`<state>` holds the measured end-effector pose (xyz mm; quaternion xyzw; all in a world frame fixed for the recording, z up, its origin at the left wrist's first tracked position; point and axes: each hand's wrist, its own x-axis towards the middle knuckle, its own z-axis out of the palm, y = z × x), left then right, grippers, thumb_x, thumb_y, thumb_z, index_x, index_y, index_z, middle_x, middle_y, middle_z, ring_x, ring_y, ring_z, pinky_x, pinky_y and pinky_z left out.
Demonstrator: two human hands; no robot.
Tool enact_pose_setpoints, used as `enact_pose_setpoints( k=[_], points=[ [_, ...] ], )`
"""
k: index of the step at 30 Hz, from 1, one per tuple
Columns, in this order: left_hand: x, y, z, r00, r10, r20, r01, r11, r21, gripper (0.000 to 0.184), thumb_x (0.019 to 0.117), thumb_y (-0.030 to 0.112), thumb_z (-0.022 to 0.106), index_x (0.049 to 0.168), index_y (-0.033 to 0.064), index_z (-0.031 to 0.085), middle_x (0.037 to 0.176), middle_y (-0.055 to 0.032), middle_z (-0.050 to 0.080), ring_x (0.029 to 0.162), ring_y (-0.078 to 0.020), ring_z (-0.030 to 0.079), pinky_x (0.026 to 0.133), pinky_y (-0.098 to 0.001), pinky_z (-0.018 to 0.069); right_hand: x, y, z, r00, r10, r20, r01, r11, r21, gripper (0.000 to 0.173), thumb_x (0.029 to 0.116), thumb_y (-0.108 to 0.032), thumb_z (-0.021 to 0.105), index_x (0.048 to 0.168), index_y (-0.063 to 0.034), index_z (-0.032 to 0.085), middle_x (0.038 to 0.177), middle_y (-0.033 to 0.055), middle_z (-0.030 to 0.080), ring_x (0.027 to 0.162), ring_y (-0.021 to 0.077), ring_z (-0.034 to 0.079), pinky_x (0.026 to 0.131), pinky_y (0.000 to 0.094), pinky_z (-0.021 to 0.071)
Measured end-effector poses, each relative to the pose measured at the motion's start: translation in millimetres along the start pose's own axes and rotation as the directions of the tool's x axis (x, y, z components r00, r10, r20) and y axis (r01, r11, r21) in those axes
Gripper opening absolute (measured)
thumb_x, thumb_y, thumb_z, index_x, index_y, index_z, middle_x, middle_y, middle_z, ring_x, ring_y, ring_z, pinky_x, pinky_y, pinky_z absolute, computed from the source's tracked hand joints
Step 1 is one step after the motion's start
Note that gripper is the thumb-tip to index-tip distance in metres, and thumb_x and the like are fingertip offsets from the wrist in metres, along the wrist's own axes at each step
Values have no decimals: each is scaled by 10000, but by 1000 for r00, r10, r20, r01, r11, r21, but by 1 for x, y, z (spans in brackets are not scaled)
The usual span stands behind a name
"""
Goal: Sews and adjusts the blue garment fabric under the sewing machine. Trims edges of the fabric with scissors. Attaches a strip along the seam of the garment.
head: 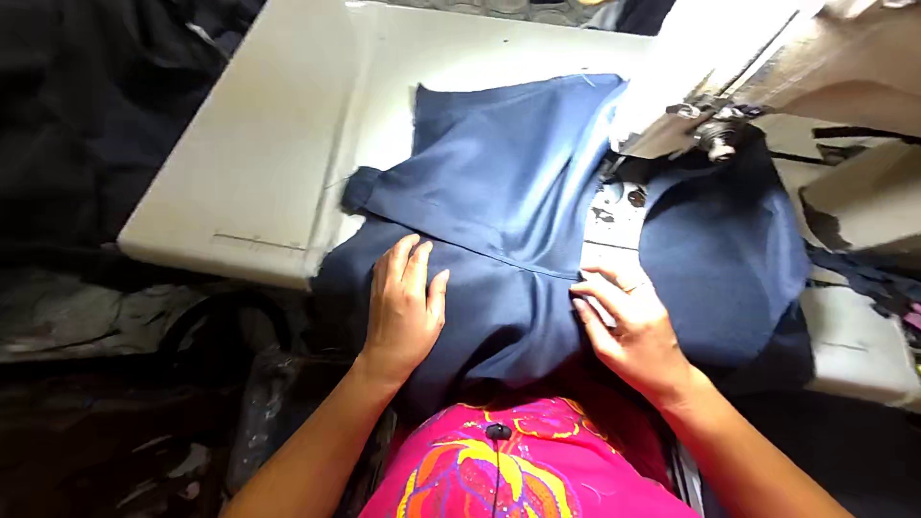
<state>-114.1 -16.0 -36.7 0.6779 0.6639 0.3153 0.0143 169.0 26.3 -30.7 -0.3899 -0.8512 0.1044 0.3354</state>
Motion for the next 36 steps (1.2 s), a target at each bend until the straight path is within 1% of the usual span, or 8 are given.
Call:
enact_pose_setpoints(
  k=[4,8,14,17,21,27,30,36],
  points=[
    [16,-8,-15,997,-73,15,72,994,85,318,1012,110,574,1261,-63,670,1228,-271,635,1162,-451,602,980,-577,493,76,-7,11,927,-339,162,317,937,148,276,994,-110,512,1111,27,720,1243,196,693,1311,359,581,1150,477,425],
    [42,-6,-20,971,-238,27,232,963,141,316,1015,86,568,1264,-86,660,1144,-301,645,1079,-472,637,933,-588,511,166,-18,62,806,-492,330,410,865,289,307,999,8,467,1197,33,700,1251,204,686,1211,336,648,1063,463,501],
    [73,1,-25,866,-474,158,435,870,231,377,1053,240,540,1271,-49,647,1204,-274,667,1079,-447,675,885,-608,525,262,-38,112,859,-34,510,86,993,-77,470,1057,-109,461,1516,-190,515,1243,254,678,1158,479,647,942,686,487],
    [75,0,-26,867,-467,173,429,877,217,386,1048,249,558,1309,-24,636,1206,-271,671,1084,-450,672,887,-613,522,280,-45,117,768,127,628,46,967,-252,372,1005,-255,630,1344,-102,625,1248,291,653,1196,524,604,922,755,447],
    [80,-1,-34,838,-475,269,419,875,243,468,1059,277,541,1429,-11,542,1268,-270,650,1130,-455,654,911,-618,508,291,-51,111,609,190,770,134,932,-336,333,1036,-256,588,1176,35,667,1174,308,654,1132,496,625,904,716,458],
    [81,-3,-38,836,-460,298,409,886,219,441,1051,291,560,1352,-30,593,1239,-281,660,1142,-468,647,917,-643,500,285,-53,103,596,261,759,118,907,-405,294,1027,-258,604,1142,0,683,1136,282,668,1071,478,650,861,701,483],
    [81,-3,-39,837,-471,278,436,882,180,440,1032,295,600,1329,-29,597,1187,-287,675,1122,-476,654,907,-652,501,280,-59,103,671,245,700,123,894,-430,232,995,-181,607,1046,29,692,1122,310,663,1106,517,626,838,740,459],
    [91,-5,-36,832,-529,164,514,848,129,415,1024,227,576,1370,0,547,1124,-272,698,1064,-462,686,858,-629,528,257,-69,104,975,112,194,-101,993,-68,318,1076,-170,456,1328,17,510,1049,244,709,1012,443,707,845,603,549]
  ],
)
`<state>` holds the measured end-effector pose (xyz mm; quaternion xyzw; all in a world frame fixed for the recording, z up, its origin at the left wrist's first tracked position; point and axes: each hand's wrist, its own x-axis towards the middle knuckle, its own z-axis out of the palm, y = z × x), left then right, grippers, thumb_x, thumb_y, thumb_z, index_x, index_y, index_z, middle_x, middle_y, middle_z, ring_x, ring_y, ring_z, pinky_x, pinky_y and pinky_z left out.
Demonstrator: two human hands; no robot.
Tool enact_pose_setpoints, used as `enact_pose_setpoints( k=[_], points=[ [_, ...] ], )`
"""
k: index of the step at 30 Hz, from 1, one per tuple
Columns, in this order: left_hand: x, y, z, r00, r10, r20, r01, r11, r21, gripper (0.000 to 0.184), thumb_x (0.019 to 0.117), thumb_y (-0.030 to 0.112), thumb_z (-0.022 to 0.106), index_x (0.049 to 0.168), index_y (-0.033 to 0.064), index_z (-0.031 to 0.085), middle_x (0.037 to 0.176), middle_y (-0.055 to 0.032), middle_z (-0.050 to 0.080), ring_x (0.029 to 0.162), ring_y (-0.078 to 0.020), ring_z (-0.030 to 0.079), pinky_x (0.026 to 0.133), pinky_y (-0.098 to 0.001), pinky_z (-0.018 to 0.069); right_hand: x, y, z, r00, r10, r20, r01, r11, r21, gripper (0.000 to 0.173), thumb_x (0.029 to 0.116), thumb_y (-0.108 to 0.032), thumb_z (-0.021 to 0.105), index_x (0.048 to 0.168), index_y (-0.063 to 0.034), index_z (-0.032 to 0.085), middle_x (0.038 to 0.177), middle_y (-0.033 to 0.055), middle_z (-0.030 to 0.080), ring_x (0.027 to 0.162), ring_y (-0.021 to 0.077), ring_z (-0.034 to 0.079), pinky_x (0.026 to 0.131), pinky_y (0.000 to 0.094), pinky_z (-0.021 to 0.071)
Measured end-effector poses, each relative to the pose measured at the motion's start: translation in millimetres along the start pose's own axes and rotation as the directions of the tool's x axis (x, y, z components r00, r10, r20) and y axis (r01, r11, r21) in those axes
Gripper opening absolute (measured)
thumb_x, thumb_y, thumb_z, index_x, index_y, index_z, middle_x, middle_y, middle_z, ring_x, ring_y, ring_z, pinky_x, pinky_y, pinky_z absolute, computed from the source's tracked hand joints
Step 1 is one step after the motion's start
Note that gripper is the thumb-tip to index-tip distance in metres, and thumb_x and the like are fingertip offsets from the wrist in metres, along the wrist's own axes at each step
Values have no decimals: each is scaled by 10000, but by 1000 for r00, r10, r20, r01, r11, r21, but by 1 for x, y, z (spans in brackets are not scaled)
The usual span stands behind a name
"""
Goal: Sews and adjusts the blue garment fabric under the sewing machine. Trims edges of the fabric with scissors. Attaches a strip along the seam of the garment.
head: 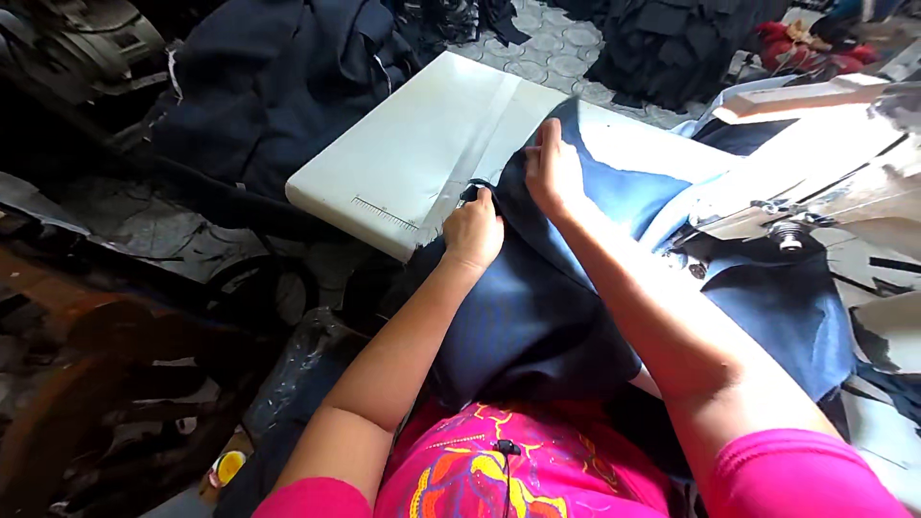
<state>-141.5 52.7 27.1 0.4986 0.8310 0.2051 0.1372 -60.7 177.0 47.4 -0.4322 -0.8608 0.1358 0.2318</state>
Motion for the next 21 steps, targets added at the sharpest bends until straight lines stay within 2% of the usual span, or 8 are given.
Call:
enact_pose_setpoints(
  k=[1,3,5,7,10,15,17,21],
  points=[
    [2,0,1,1000,2,-15,-2,1000,-10,391,1024,210,576,1350,-5,559,1118,-271,699,1058,-461,688,855,-630,529,-4,6,5,996,-88,-3,88,994,67,313,1056,-144,486,1308,40,521,1026,240,716,976,430,716,839,594,558],
    [6,1,4,999,7,-42,-8,1000,-17,302,1017,157,566,1256,-21,613,1102,-265,702,1058,-449,689,850,-626,529,-8,17,14,968,-240,72,228,963,147,248,1016,-139,573,1146,70,609,970,234,707,927,404,711,837,583,552],
    [9,1,11,997,5,-80,-8,999,-34,229,1000,106,548,1137,-28,673,1077,-250,712,1057,-431,690,844,-612,525,-8,29,22,931,-327,160,295,935,194,231,979,-143,651,1074,65,685,1024,229,718,997,375,704,921,557,533],
    [11,1,14,993,-5,-119,-1,999,-51,214,994,100,555,1107,-31,680,1062,-248,716,1052,-425,694,844,-603,528,-6,41,29,912,-365,187,316,917,245,223,952,-125,690,1072,57,738,1131,241,715,1131,370,671,1037,526,484],
    [13,0,16,989,-2,-148,-9,997,-76,212,983,111,582,1094,-25,700,1063,-233,723,1053,-408,697,856,-599,528,1,49,33,930,-304,209,245,932,266,227,948,-154,713,1104,2,767,1218,232,689,1213,352,627,1086,504,446],
    [18,-1,16,988,13,-154,-25,997,-75,193,976,109,590,1061,-2,723,1058,-218,729,1053,-394,698,850,-596,526,11,41,39,951,-132,279,66,970,233,249,963,-263,715,1142,-107,790,1308,208,642,1285,421,531,1030,655,392],
    [18,1,14,992,-9,-122,0,997,-72,208,975,122,601,1090,-11,714,1091,-227,718,1078,-400,687,869,-600,521,13,42,40,955,-108,278,33,965,262,243,982,-273,691,1116,-99,795,1298,189,653,1282,403,537,1036,648,389],
    [19,1,15,992,2,-123,-11,997,-76,200,976,111,593,1053,-25,718,1072,-233,721,1063,-405,690,864,-606,523,14,50,44,951,-144,274,46,941,335,235,970,-268,700,1049,-69,798,1243,164,666,1206,322,587,1013,589,429]
  ],
)
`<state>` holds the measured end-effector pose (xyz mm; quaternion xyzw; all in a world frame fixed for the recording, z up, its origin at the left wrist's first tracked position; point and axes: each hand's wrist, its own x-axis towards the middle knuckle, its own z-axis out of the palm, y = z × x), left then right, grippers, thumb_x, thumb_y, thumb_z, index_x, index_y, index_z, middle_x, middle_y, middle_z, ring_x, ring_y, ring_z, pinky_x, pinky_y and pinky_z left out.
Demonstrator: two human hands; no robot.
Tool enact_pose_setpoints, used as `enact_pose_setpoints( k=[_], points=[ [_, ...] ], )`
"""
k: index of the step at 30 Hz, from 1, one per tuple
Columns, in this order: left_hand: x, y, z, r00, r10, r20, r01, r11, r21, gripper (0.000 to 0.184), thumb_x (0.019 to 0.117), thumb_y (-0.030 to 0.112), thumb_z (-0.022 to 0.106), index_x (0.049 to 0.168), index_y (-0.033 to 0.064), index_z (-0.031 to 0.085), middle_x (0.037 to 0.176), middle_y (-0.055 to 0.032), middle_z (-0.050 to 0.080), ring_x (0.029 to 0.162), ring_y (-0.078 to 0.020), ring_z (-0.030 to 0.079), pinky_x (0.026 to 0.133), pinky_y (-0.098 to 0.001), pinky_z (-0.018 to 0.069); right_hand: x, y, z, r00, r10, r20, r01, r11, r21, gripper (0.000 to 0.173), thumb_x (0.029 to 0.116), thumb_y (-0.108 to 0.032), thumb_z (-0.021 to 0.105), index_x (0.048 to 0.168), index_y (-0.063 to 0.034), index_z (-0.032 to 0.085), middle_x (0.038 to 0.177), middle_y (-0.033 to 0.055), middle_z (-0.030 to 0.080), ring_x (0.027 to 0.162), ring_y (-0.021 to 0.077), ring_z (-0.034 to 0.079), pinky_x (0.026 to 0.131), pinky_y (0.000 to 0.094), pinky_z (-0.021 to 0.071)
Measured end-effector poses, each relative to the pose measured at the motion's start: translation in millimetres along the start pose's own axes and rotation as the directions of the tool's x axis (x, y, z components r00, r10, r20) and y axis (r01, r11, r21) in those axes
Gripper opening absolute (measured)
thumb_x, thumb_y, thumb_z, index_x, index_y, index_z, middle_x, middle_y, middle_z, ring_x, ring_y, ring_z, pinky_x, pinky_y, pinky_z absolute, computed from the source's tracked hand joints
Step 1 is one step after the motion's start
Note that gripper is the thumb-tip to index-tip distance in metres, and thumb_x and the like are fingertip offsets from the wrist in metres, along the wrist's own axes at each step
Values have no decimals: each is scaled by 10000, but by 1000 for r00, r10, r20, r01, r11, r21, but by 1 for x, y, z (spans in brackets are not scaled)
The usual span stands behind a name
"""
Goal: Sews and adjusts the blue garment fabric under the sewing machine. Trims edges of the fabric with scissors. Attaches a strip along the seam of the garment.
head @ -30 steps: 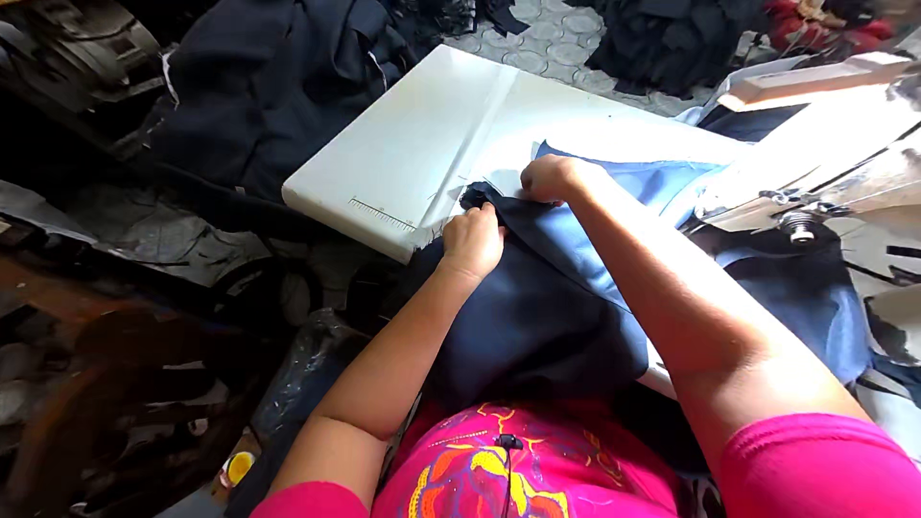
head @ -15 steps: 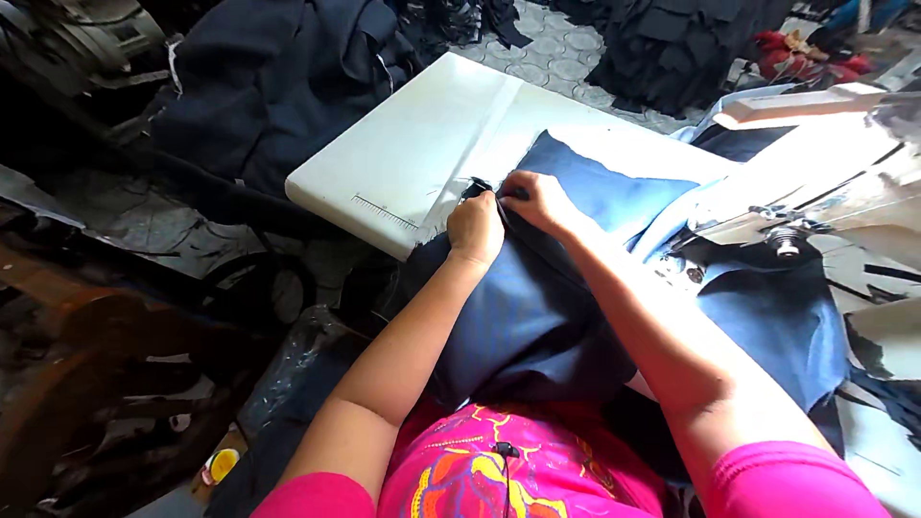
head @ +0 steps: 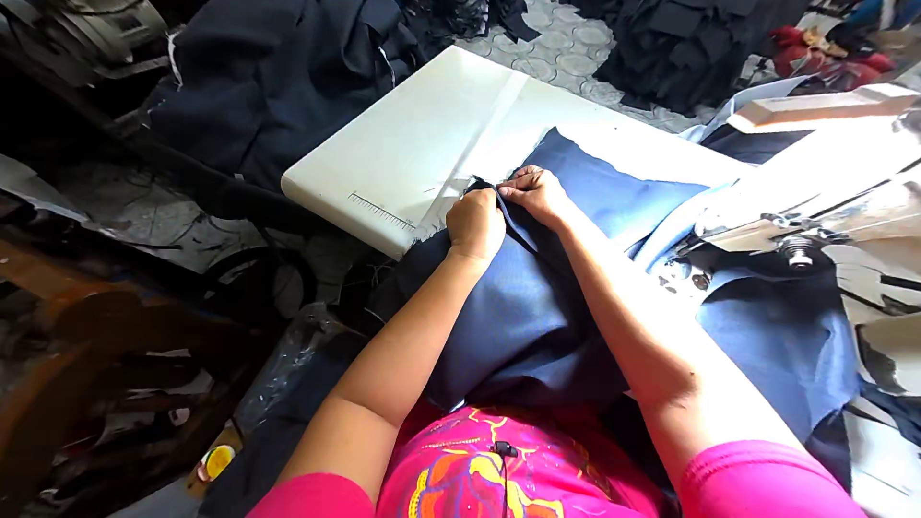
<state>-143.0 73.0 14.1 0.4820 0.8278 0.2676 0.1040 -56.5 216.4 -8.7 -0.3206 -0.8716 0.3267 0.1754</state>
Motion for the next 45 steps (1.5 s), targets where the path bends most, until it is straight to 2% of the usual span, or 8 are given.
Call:
enact_pose_setpoints(
  k=[23,27,30,32,37,41,43,45],
  points=[
    [-57,28,20,960,270,-77,-279,949,-145,129,899,69,642,836,4,733,869,-172,733,862,-346,728,723,-571,556,-3,-16,4,997,59,-40,-64,987,-149,287,874,-354,814,1089,-164,820,1226,145,685,1243,357,553,987,601,430],
    [-130,27,21,859,505,86,-473,846,-246,223,930,148,620,762,19,689,756,-128,682,747,-291,708,623,-494,561,-14,-21,9,1000,-21,-17,15,966,-259,306,977,-299,675,1204,-119,773,1331,212,622,1249,408,561,995,601,459],
    [-159,23,-4,505,461,729,-463,858,-222,482,1042,388,553,891,-52,682,909,-237,690,948,-412,686,775,-602,516,-33,-17,16,981,-95,167,149,924,-352,555,1075,-380,470,1520,-48,490,1561,249,425,1452,449,391,1148,686,280],
    [-154,11,12,403,358,842,-450,879,-158,498,1027,417,594,1097,-69,680,1080,-274,686,1084,-444,658,887,-632,506,-53,-19,22,957,-111,267,213,894,-393,647,1095,-456,339,1613,-70,315,1674,180,285,1563,405,201,1211,688,123],
    [-124,-38,95,563,386,730,-342,914,-219,556,1041,320,586,1499,21,485,1493,-243,521,1424,-404,460,1169,-618,331,-87,-27,32,865,-347,362,467,820,-330,687,1070,-517,315,1599,-81,361,1664,126,337,1557,360,253,1222,656,160],
    [-136,-49,81,423,409,809,-406,883,-234,589,1044,331,586,1573,134,416,1469,-210,553,1389,-391,500,1119,-628,380,-93,-23,23,842,-385,378,510,798,-321,766,1039,-593,310,1591,-65,370,1656,157,340,1547,398,264,1211,674,165],
    [-159,-75,55,429,591,683,-469,792,-391,455,1033,220,597,1462,73,558,1270,-212,682,1219,-378,636,1010,-609,473,-92,-19,19,835,-378,401,515,794,-324,841,1011,-644,310,1598,-42,340,1661,192,311,1547,430,240,1200,698,151],
    [-181,-120,35,610,668,426,-475,739,-477,274,981,91,623,1218,4,730,1098,-171,754,1070,-297,719,965,-499,545,-90,-17,17,831,-370,416,519,787,-335,906,987,-690,303,1605,-29,310,1665,216,285,1549,452,216,1190,720,135]
  ],
)
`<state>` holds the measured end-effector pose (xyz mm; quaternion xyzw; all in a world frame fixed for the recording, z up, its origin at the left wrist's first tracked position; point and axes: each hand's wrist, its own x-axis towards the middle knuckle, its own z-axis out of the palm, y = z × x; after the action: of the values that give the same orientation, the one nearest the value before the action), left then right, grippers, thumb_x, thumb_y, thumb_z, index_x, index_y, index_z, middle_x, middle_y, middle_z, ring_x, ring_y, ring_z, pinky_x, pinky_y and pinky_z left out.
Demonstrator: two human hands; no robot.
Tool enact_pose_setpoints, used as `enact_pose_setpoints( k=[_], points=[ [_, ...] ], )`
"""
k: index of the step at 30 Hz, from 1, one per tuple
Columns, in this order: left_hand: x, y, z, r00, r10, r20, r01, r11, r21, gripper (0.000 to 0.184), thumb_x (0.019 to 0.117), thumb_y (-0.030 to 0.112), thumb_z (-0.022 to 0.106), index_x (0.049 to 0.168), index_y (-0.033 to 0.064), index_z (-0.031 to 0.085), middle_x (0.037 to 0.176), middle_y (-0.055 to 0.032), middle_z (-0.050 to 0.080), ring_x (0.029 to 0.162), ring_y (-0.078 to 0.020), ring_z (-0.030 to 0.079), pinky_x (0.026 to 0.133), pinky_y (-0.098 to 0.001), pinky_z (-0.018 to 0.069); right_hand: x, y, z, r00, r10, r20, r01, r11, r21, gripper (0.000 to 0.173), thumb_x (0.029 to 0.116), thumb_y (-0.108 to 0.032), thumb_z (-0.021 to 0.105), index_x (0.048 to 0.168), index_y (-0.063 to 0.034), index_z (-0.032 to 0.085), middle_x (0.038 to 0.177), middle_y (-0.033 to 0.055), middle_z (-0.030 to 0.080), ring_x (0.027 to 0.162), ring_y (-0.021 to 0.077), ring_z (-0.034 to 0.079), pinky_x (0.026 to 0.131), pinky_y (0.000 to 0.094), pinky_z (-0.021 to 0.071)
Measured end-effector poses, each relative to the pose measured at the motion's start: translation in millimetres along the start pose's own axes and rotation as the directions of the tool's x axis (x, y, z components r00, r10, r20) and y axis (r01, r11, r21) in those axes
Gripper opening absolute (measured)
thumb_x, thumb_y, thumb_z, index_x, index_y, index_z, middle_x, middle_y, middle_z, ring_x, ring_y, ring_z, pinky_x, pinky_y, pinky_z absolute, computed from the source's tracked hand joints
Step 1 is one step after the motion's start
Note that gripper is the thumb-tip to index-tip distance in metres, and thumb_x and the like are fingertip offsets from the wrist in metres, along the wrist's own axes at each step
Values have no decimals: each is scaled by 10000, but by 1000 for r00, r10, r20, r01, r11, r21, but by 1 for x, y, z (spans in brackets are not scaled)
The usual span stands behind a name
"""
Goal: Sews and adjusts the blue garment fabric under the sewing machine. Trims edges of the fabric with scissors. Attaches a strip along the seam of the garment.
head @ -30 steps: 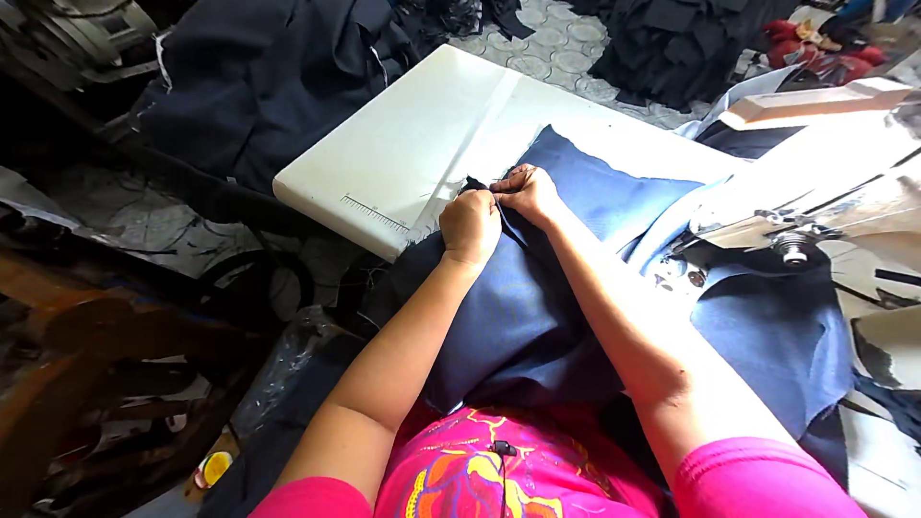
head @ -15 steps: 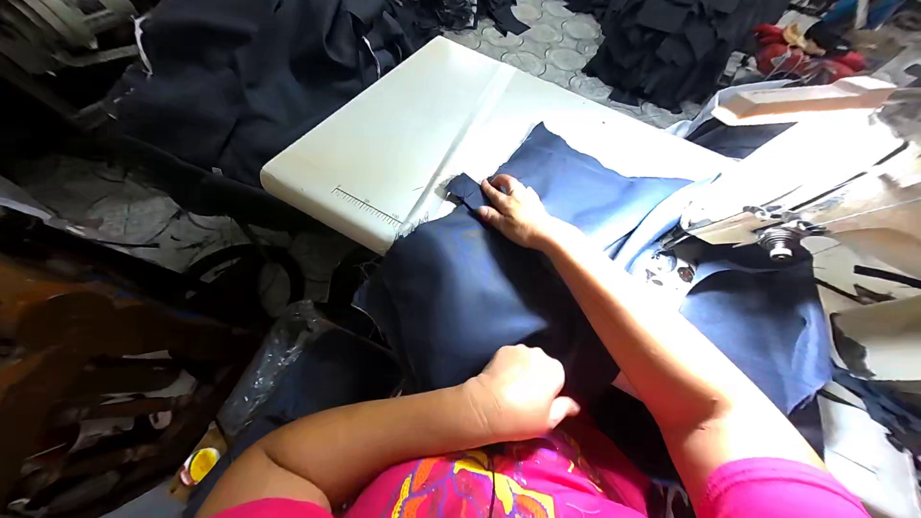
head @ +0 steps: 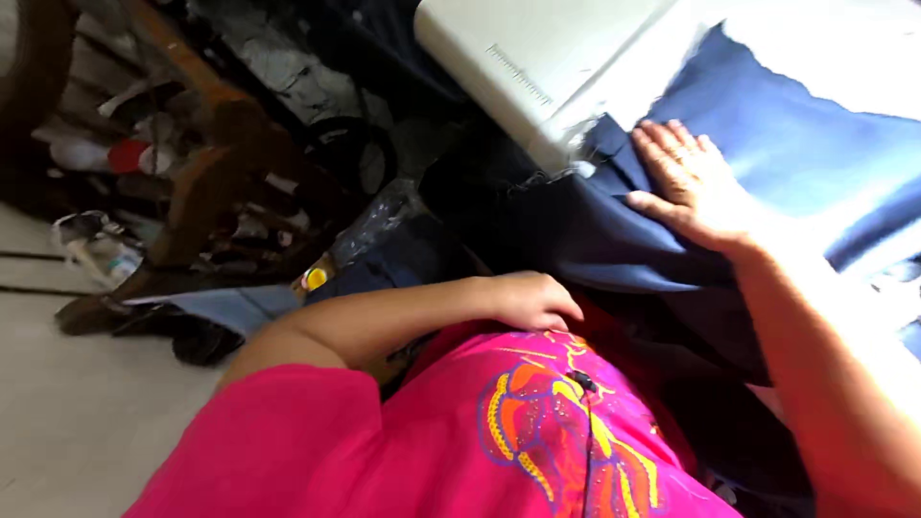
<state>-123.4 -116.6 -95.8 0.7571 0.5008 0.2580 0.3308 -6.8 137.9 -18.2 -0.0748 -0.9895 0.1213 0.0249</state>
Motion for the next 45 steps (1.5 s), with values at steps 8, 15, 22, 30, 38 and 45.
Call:
enact_pose_setpoints(
  k=[8,15,22,30,38,45],
  points=[
    [-200,-24,-8,619,-750,-235,785,604,138,184,989,24,582,1062,-33,742,1022,-248,730,1029,-432,702,923,-637,526,0,4,-2,999,29,27,-28,999,-23,995,942,-757,265,1616,-25,268,1674,244,236,1550,486,169,1183,739,117],
    [-191,-20,96,374,-925,73,907,381,182,358,1045,135,497,1316,-90,557,1271,-308,624,1159,-486,633,922,-633,513,0,-26,-20,999,50,13,-49,999,-19,753,993,-502,512,1508,44,443,1553,311,405,1438,525,380,1140,728,264],
    [-194,-20,107,220,-973,69,946,230,230,392,995,202,580,1309,-31,598,1321,-269,620,1155,-474,641,893,-637,533,12,-75,-25,933,238,-271,-224,971,83,348,986,15,502,1327,1,572,1213,281,660,1102,474,661,915,640,521],
    [-165,44,-31,254,-955,155,899,292,327,413,923,393,687,1113,27,714,1132,-217,706,1101,-406,666,925,-621,503,11,-88,8,764,489,-422,-387,870,306,360,952,-96,650,1291,23,674,1268,254,661,1176,386,651,1009,547,508],
    [-108,59,-83,644,-733,-218,764,600,238,399,1007,362,613,1048,-26,701,992,-215,707,952,-385,694,862,-597,525,0,-102,38,675,455,-581,-305,889,343,613,816,-141,826,1357,55,615,1305,294,625,1142,411,663,953,543,547],
    [-73,52,-105,537,-820,-196,835,484,264,444,1023,312,604,1231,-80,609,1184,-281,647,1179,-433,616,1031,-590,460,3,-95,39,686,467,-558,-334,883,330,841,740,-258,892,1426,73,534,1378,295,565,1194,409,624,989,523,528]
  ],
)
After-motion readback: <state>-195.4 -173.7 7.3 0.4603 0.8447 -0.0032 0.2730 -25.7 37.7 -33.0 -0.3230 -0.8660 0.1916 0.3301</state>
